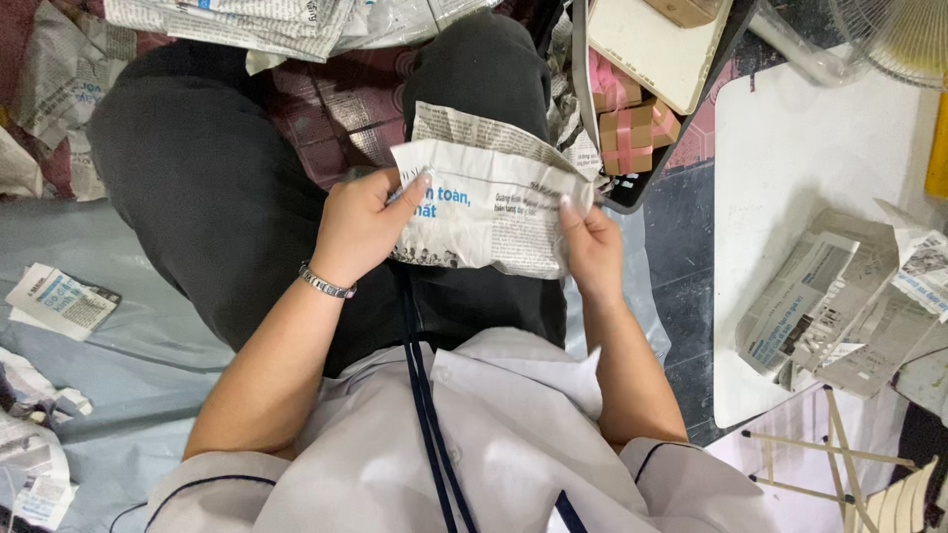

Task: The person wraps individual ceramic bowls and cups with newspaper sheets. They fold the paper around each item, tuck the edges, and place the wrapped items on a nearby table. The process repeats for several pieces.

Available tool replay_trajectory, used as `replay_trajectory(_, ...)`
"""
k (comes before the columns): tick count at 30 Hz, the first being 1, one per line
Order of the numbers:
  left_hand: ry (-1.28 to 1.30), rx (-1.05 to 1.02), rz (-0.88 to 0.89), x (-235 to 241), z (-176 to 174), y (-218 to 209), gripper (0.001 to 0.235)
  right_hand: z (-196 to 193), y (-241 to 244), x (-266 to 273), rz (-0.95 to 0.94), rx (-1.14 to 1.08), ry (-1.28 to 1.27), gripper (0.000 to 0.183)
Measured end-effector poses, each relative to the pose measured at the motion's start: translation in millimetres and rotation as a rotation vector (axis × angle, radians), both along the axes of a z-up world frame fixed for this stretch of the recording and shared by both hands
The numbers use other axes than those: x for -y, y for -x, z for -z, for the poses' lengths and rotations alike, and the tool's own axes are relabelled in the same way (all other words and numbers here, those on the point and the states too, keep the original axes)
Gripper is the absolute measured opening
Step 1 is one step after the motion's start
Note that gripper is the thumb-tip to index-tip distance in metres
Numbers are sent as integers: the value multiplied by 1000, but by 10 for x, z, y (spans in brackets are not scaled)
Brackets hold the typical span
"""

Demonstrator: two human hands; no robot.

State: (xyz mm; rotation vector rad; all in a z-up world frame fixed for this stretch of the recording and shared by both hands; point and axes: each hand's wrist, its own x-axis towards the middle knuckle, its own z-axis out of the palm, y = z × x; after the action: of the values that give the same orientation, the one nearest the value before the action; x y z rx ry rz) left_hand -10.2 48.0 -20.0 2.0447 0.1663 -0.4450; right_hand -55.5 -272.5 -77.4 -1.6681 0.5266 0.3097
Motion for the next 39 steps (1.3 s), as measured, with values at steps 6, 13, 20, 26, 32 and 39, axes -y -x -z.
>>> replay_trajectory(6, 136, -21, -78, -4, 83, 11, 35, 68, -112, -76, 116, 137, 78, 31)
replay_trajectory(13, 346, 274, 90, -65, 22, 179, 29, 25, -316, -97, 116, 168, 21, 31)
replay_trajectory(20, 56, -7, -123, 26, 245, 255, 32, 2, -433, -145, 81, 246, 160, 28)
replay_trajectory(26, 168, -17, -136, 9, 209, 228, 31, -118, -467, -150, -28, 297, 486, 25)
replay_trajectory(32, 160, -72, -115, 35, -5, 210, 73, -319, -480, -219, -189, 380, 722, 25)
replay_trajectory(39, -304, 813, 84, 508, -144, 409, 55, -390, -463, -302, -248, 503, 823, 28)
